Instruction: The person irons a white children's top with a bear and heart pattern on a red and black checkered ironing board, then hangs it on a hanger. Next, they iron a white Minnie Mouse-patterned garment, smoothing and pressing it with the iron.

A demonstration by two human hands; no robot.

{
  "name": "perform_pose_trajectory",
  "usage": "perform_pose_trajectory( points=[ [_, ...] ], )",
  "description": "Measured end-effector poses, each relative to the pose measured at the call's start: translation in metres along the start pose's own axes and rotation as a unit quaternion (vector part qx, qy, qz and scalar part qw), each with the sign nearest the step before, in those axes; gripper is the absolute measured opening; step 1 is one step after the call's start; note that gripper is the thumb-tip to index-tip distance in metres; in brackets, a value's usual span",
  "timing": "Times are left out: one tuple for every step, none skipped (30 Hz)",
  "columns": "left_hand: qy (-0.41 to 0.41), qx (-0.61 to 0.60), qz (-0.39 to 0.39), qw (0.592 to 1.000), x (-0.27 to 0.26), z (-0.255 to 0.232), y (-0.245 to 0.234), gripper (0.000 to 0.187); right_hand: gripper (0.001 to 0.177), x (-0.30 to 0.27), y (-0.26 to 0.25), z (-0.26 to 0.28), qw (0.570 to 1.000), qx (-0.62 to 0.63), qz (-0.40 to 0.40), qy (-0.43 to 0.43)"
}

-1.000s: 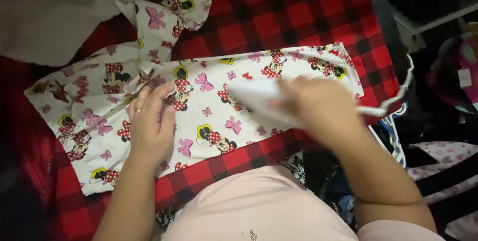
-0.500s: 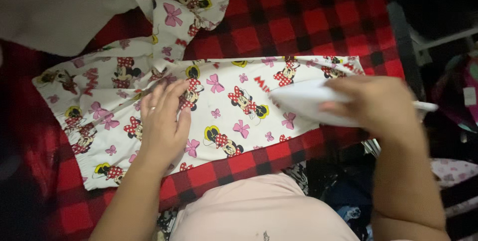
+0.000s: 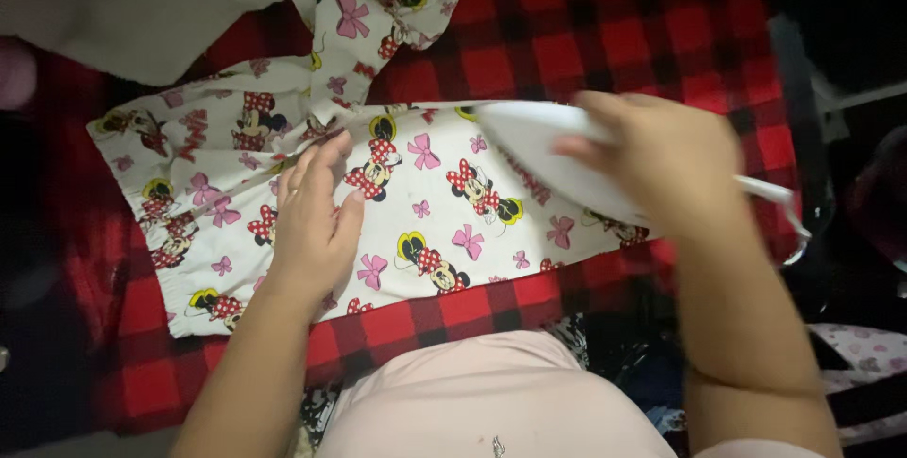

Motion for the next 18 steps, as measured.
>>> perform_pose_trajectory(
  points=[
    [0.003,0.003,0.001,1.000,0.000,0.000,0.000,0.057,0.050,-0.010,-0.004,-0.016,1.000,-0.021,-0.010,0.015],
    [0.006,0.005,0.001,1.000,0.001,0.001,0.000,0.057,0.054,-0.018,-0.006,-0.033,0.998,-0.042,-0.021,0.029],
    [0.009,0.006,0.006,1.000,-0.001,0.002,0.001,0.057,0.055,-0.028,-0.009,-0.050,0.996,-0.064,-0.012,0.055],
    [0.009,0.012,0.007,1.000,-0.002,0.004,0.002,0.057,0.056,-0.037,-0.012,-0.069,0.993,-0.085,-0.003,0.080],
    [0.014,0.018,0.011,1.000,-0.002,0.006,0.004,0.058,0.055,-0.049,-0.014,-0.087,0.992,-0.094,0.002,0.079],
    [0.018,0.024,0.014,0.999,-0.002,0.008,0.006,0.059,0.054,-0.059,-0.017,-0.106,0.992,-0.103,0.006,0.078],
    [0.025,0.039,0.016,0.999,-0.001,0.010,0.009,0.058,0.052,-0.068,-0.022,-0.122,0.991,-0.113,0.006,0.078],
    [0.032,0.055,0.018,0.998,-0.003,0.011,0.011,0.058,0.053,-0.075,-0.028,-0.140,0.991,-0.112,0.026,0.068],
    [0.044,0.071,0.018,0.996,-0.002,0.012,0.013,0.058,0.053,-0.078,-0.033,-0.158,0.991,-0.110,0.043,0.060],
    [0.042,0.080,0.024,0.996,-0.003,0.012,0.012,0.059,0.055,-0.081,-0.040,-0.176,0.991,-0.108,0.059,0.052],
    [0.044,0.086,0.027,0.995,-0.003,0.012,0.013,0.061,0.051,-0.086,-0.047,-0.194,0.988,-0.112,0.064,0.081],
    [0.046,0.093,0.031,0.994,-0.002,0.010,0.013,0.062,0.048,-0.089,-0.056,-0.213,0.985,-0.116,0.069,0.111],
    [0.047,0.101,0.032,0.993,-0.002,0.009,0.013,0.063,0.047,-0.092,-0.066,-0.233,0.979,-0.124,0.072,0.142],
    [0.047,0.108,0.032,0.993,-0.002,0.009,0.013,0.063,0.046,-0.095,-0.075,-0.249,0.975,-0.130,0.070,0.163],
    [0.042,0.118,0.032,0.992,-0.003,0.007,0.012,0.063,0.046,-0.093,-0.082,-0.266,0.971,-0.135,0.073,0.182],
    [0.043,0.113,0.039,0.992,-0.002,0.006,0.012,0.063,0.045,-0.090,-0.091,-0.274,0.967,-0.142,0.073,0.197],
    [0.040,0.110,0.042,0.992,-0.001,0.006,0.013,0.063,0.045,-0.082,-0.098,-0.277,0.966,-0.146,0.069,0.203],
    [0.037,0.107,0.044,0.993,0.001,0.005,0.013,0.063,0.044,-0.074,-0.103,-0.278,0.966,-0.148,0.061,0.203]
  ],
)
Point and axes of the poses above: each hand's wrist, its own x-axis towards the middle knuckle, its own y-axis out of the palm, z = x × y, the point moved 1 cm from there along x, towards the middle knuckle, and after that the axes turned 11 degrees about x, right-handed, at the moved point
